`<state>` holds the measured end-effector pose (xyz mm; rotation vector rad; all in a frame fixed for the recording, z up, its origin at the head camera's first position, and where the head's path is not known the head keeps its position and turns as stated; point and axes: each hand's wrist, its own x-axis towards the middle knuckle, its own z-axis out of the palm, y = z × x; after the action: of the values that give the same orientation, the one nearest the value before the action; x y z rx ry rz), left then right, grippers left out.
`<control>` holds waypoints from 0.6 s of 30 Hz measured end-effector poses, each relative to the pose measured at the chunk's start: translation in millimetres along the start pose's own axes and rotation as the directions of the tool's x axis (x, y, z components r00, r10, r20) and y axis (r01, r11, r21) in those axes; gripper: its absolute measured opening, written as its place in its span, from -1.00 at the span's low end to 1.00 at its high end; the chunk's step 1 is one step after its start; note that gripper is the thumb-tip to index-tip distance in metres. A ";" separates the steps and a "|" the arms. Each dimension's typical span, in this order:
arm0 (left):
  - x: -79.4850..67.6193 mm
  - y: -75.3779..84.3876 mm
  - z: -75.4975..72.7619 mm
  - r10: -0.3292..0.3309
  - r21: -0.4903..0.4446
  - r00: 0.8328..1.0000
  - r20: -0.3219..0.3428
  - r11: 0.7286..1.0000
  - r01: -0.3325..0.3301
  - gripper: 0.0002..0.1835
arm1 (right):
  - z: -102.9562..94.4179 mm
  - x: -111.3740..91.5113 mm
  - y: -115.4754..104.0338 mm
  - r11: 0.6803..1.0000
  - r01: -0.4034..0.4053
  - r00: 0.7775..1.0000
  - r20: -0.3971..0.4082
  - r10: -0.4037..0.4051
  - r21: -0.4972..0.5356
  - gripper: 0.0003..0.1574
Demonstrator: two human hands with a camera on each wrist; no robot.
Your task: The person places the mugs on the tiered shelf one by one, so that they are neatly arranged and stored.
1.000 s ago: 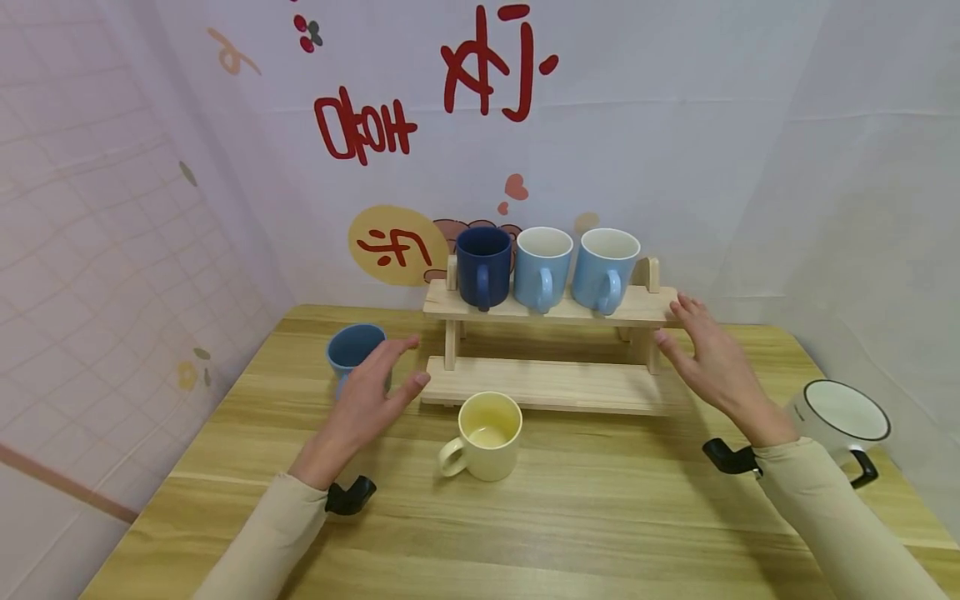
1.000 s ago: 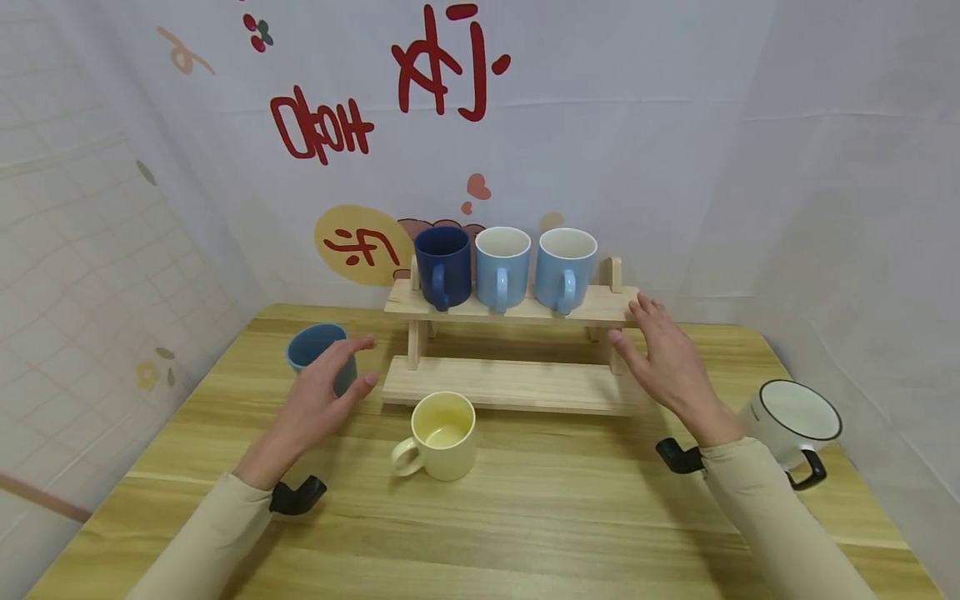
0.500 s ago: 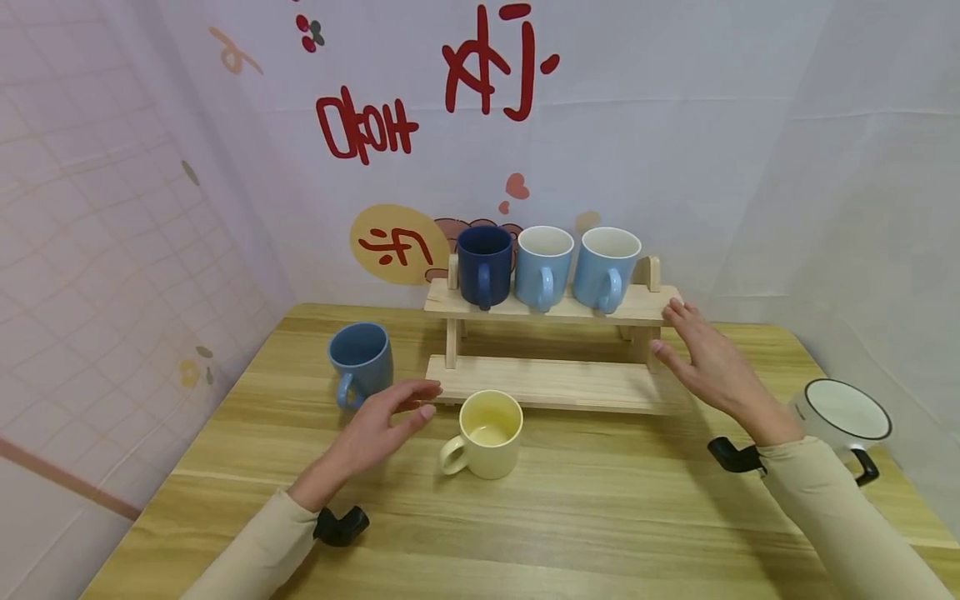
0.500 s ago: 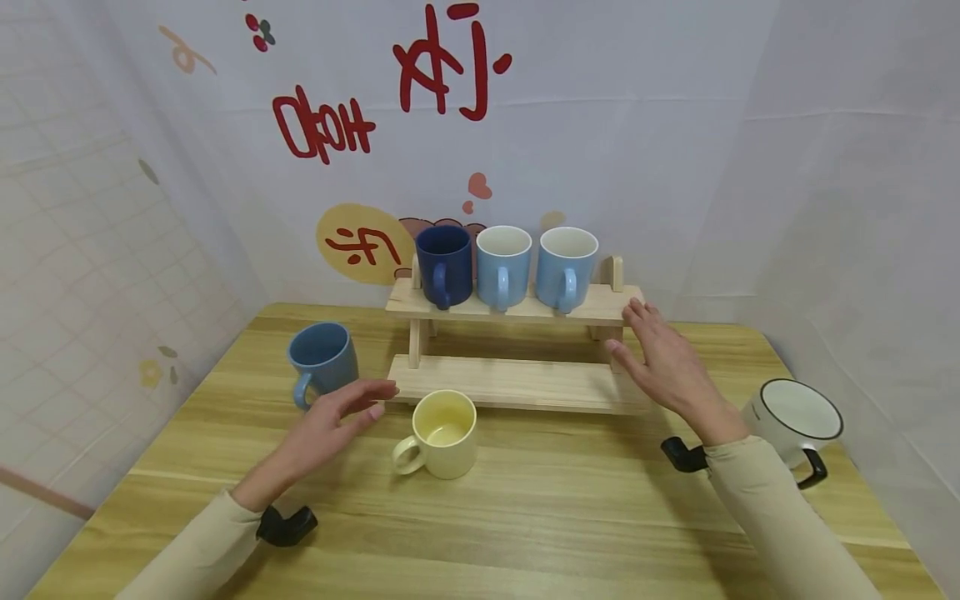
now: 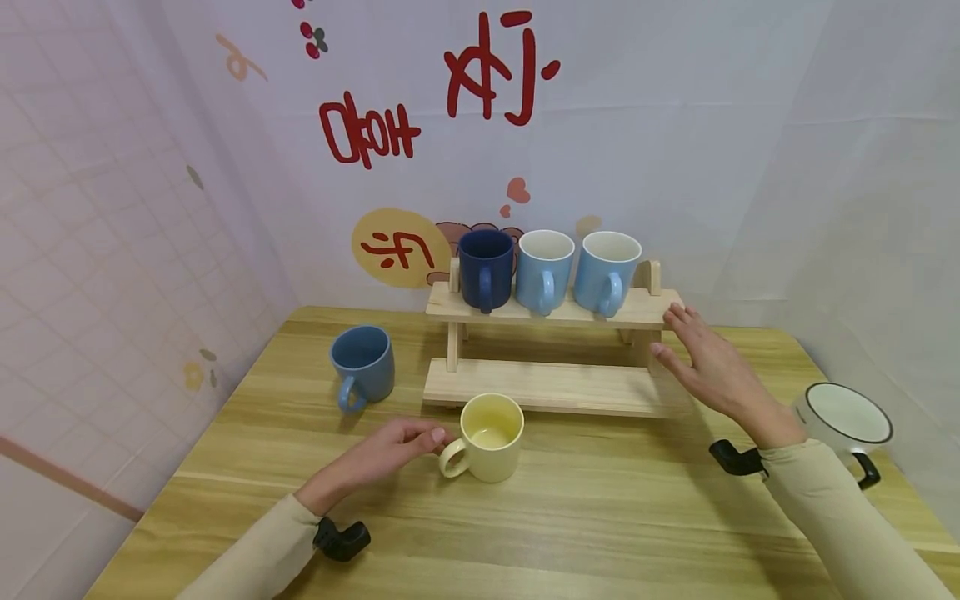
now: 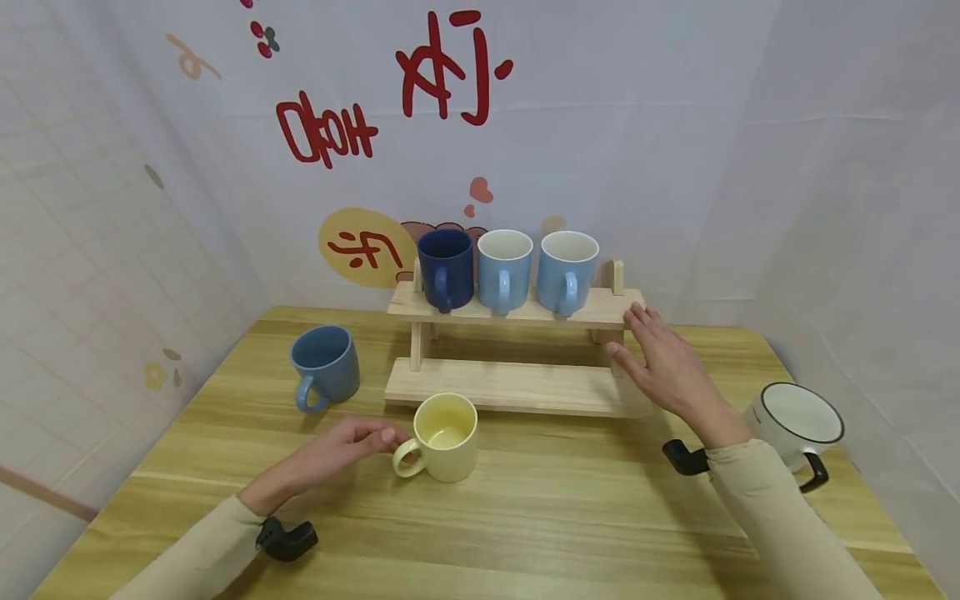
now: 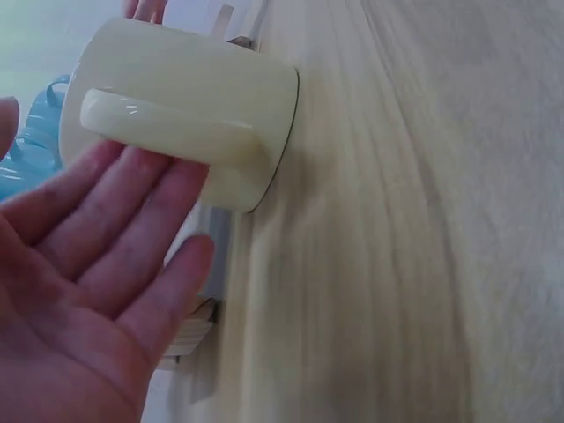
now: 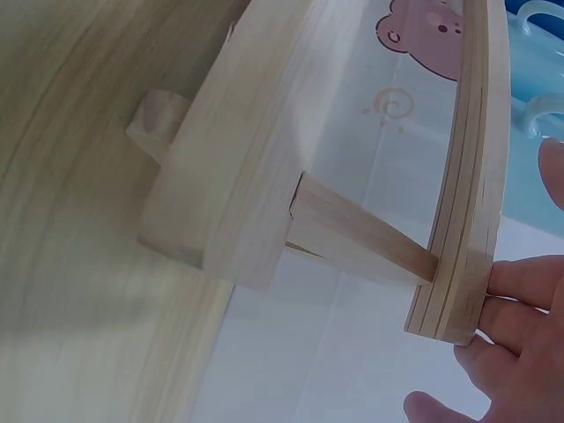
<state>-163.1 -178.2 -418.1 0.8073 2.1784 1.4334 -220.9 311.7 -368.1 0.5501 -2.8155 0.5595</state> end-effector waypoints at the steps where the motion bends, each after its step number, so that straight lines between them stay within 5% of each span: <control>1: 1.1 -0.4 0.6 -0.001 -0.038 1.000 0.020 0.999 0.001 -0.57 | -0.1 -0.3 0.0 1.000 -0.002 1.000 0.000 0.002 0.002 -0.09; 8: 8.4 -4.3 6.1 0.005 -0.162 0.997 0.081 0.987 0.008 -0.53 | 0.1 -0.9 0.6 1.000 -0.004 1.000 -0.004 0.004 0.008 -0.10; 14: 15.0 -6.3 13.1 0.010 -0.134 0.992 0.125 0.991 0.006 -0.58 | 0.7 -1.2 1.7 1.000 0.000 1.000 -0.003 0.000 0.009 -0.08; 18: 16.4 -5.3 17.7 0.010 -0.127 0.996 0.091 0.992 0.002 -0.58 | 0.7 -0.4 2.1 1.000 0.007 1.000 -0.005 -0.007 0.009 -0.06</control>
<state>-165.7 -156.8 -430.2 0.8156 1.9975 1.4899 -221.5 313.3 -369.6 0.5601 -2.8067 0.5716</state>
